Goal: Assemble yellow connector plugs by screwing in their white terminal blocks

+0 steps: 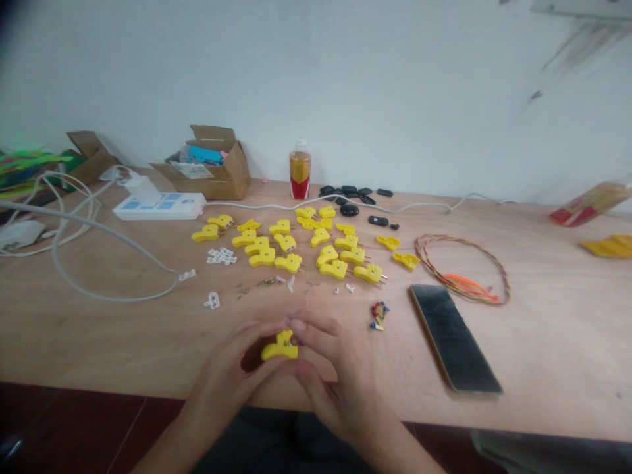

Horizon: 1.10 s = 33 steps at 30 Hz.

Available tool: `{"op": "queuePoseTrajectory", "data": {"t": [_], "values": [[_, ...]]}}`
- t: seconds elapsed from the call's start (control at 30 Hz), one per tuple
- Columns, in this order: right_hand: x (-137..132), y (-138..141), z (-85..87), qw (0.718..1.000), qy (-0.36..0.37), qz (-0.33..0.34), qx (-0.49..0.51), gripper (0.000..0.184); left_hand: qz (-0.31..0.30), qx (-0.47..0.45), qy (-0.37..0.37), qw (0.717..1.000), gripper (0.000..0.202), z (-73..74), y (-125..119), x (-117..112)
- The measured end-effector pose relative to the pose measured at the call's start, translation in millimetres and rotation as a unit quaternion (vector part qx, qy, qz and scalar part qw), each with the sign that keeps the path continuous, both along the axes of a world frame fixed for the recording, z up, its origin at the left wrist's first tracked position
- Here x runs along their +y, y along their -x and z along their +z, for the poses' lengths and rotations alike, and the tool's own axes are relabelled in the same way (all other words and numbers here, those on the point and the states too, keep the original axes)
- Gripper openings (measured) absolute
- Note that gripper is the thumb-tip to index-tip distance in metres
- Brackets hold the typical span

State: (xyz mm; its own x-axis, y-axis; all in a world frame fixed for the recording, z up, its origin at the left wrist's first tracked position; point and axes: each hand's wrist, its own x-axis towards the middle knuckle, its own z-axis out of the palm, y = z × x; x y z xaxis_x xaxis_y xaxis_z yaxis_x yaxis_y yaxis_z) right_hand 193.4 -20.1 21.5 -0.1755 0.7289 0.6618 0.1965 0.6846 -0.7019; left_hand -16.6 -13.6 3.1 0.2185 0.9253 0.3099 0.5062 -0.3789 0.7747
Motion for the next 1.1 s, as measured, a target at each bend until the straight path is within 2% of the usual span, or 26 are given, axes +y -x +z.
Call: {"op": "queuePoseTrajectory", "data": {"t": [0.1,0.17,0.3,0.4,0.53,0.67,0.73,0.83,0.93,1.0,1.1], "values": [[0,1,15.2,0.999,0.016,0.017,-0.044,0.053,0.001,0.005,-0.017,1.0,0.036,-1.0,0,-1],[4,6,27.9,0.998,-0.004,0.022,-0.051,0.044,0.005,0.006,-0.029,1.0,0.034,-1.1,-1,-1],[14,17,40.3,0.994,-0.085,-0.043,-0.045,0.022,-0.003,0.006,-0.027,1.0,0.028,-2.4,-1,-1],[14,18,37.3,0.989,-0.114,-0.054,-0.076,0.025,-0.007,0.011,-0.025,1.0,0.028,-5.8,-1,-1],[8,17,33.9,0.993,-0.072,0.011,-0.091,0.034,-0.007,0.018,-0.025,1.0,0.034,-8.7,-1,-1],[9,20,34.8,0.992,-0.122,-0.035,-0.03,0.031,-0.009,0.015,-0.032,0.999,0.034,-8.4,-1,-1],[10,18,33.8,0.989,-0.134,-0.043,-0.039,0.03,-0.013,0.009,-0.041,0.999,0.033,-8.6,-1,-1],[8,10,31.4,0.993,-0.066,0.003,-0.1,0.033,-0.018,0.011,-0.044,0.999,0.036,-8.8,-2,0],[5,7,30.4,0.994,-0.013,0.05,-0.095,0.034,-0.013,0.027,-0.031,0.999,0.038,-7.1,-3,1],[5,10,28.8,0.998,-0.02,0.031,-0.055,0.03,-0.009,0.034,-0.021,0.999,0.04,-4.9,-3,1],[9,14,21.7,0.997,-0.052,-0.059,0.005,0.032,-0.015,0.034,-0.02,0.999,0.044,-2.8,-3,1]]}}
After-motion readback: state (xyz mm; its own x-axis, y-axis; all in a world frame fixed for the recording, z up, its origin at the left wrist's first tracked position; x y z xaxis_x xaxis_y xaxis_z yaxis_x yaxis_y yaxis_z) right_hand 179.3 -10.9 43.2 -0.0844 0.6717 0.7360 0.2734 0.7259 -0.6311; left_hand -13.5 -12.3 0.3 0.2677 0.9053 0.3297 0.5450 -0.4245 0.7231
